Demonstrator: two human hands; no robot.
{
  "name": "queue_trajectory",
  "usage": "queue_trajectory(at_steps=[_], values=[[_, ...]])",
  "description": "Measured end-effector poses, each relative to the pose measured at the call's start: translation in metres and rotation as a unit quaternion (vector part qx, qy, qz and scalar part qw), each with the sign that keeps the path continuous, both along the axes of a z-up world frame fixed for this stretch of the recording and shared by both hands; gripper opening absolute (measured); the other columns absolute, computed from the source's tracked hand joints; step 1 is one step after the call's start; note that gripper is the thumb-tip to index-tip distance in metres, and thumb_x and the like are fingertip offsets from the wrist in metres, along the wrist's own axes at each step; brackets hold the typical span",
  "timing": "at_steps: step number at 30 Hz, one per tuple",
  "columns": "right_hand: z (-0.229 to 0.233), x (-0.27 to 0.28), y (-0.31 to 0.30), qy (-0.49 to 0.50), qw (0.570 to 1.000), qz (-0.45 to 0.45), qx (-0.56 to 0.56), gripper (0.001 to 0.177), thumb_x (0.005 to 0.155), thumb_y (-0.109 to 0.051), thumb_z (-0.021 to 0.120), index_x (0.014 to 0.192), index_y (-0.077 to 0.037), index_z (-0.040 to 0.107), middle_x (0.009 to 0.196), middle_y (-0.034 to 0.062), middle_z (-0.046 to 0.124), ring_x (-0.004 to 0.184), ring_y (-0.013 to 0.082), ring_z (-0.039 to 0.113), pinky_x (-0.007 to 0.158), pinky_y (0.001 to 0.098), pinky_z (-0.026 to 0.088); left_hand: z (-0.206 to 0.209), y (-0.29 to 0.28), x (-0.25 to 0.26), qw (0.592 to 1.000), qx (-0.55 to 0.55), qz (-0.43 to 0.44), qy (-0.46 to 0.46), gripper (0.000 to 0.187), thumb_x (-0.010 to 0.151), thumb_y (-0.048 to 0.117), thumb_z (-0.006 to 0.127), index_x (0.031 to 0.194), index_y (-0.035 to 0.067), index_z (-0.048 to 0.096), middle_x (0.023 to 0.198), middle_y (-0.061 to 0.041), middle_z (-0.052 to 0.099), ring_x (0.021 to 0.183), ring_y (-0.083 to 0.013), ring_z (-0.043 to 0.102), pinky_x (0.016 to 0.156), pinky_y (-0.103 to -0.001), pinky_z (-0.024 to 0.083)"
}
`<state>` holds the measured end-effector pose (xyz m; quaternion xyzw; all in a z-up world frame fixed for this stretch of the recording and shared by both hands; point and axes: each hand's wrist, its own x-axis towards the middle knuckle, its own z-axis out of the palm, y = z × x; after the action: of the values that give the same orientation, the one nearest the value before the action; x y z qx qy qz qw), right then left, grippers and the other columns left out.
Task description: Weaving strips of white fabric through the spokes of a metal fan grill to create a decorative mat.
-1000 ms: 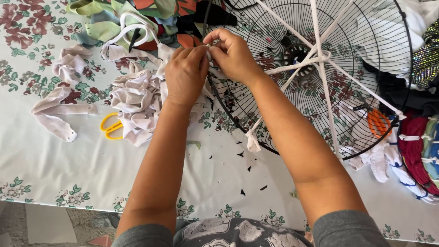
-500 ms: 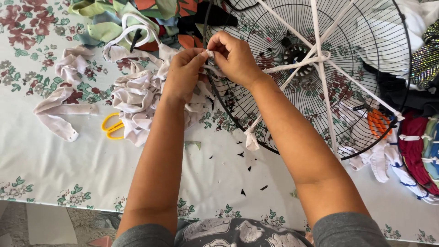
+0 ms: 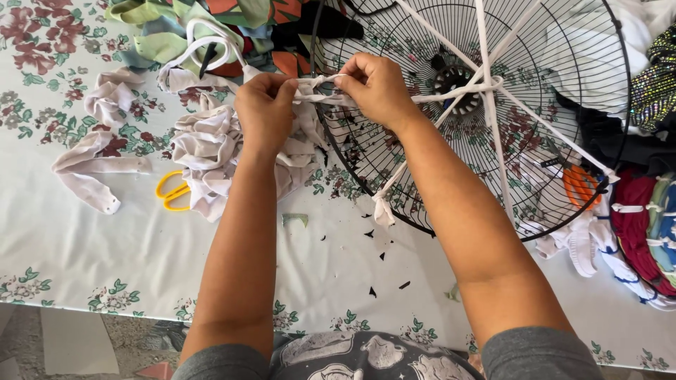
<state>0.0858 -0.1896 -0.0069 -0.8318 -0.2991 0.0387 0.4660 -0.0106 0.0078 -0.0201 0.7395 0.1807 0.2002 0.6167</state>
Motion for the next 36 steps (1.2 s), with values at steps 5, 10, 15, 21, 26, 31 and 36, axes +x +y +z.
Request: queue_trajectory(at_steps=[5,10,15,21,26,31,36], values=[[0.022,-0.005,-0.004,0.134,0.99,0.044,0.0,0.019,0.097,-0.026,0.07,0.097,-0.007,0.07,0.074,-0.004,0.073,0.062,0.0028,0.068,0.052,0.0221,0.052,-0.006,-0.007,0.007,0.986,-0.155,-0.034,-0.056,0.018,0.097,0.014,0.071,0.102,-0.004,0.073,0.079,-0.004,0.072,0.06,-0.0094,0.062,0.053,-0.025,0.051],[0.065,-0.007,-0.041,0.145,0.978,0.046,-0.143,0.031,0.105,-0.036,0.07,0.096,-0.008,0.082,0.059,-0.0035,0.053,0.049,0.004,0.041,0.048,0.0227,0.032,-0.005,-0.037,-0.006,0.957,0.209,0.012,-0.201,0.036,0.095,0.004,0.073,0.129,0.0,0.065,0.116,-0.016,0.068,0.1,-0.0255,0.067,0.087,-0.036,0.056],[0.052,0.024,-0.102,0.217,0.976,0.027,0.009,0.022,0.1,-0.027,0.072,0.103,-0.006,0.077,0.062,-0.0074,0.055,0.049,0.0031,0.036,0.044,0.0236,0.028,-0.03,-0.035,0.004,0.973,0.211,-0.035,-0.082,0.048,0.092,0.012,0.08,0.137,0.013,0.064,0.125,-0.008,0.069,0.105,-0.0238,0.07,0.091,-0.038,0.059],[0.045,0.016,-0.089,0.133,0.991,-0.027,-0.013,0.021,0.102,-0.025,0.071,0.1,-0.005,0.077,0.063,-0.0073,0.058,0.051,0.0019,0.04,0.046,0.0223,0.033,0.053,-0.061,-0.001,0.913,0.408,0.006,0.02,0.076,0.055,0.034,0.1,0.106,0.002,0.054,0.106,-0.018,0.059,0.097,-0.0383,0.065,0.068,-0.045,0.055],[0.019,0.027,-0.081,0.138,0.988,-0.039,0.062,0.02,0.103,-0.024,0.072,0.098,-0.005,0.076,0.064,-0.0079,0.055,0.054,0.0013,0.04,0.047,0.0228,0.032,-0.004,-0.05,0.043,0.853,0.51,0.014,0.111,0.049,0.072,0.024,0.088,0.103,0.006,0.054,0.102,-0.015,0.065,0.09,-0.035,0.071,0.07,-0.043,0.058],[0.015,0.025,-0.078,0.126,0.989,-0.069,0.032,0.023,0.103,-0.027,0.071,0.096,-0.006,0.076,0.063,-0.0067,0.057,0.052,0.0021,0.043,0.047,0.0228,0.035,0.015,-0.052,0.042,0.859,0.506,0.006,0.081,0.037,0.075,0.019,0.081,0.098,0.002,0.057,0.094,-0.019,0.069,0.08,-0.0371,0.073,0.066,-0.045,0.059],[0.004,0.03,-0.081,0.123,0.989,-0.078,-0.003,0.022,0.103,-0.026,0.07,0.094,-0.007,0.075,0.069,-0.0044,0.062,0.056,0.0022,0.049,0.049,0.0231,0.039,-0.004,-0.036,0.048,0.884,0.46,-0.032,0.081,0.011,0.092,0.005,0.068,0.101,0.002,0.062,0.092,-0.019,0.069,0.081,-0.0402,0.072,0.069,-0.047,0.059]])
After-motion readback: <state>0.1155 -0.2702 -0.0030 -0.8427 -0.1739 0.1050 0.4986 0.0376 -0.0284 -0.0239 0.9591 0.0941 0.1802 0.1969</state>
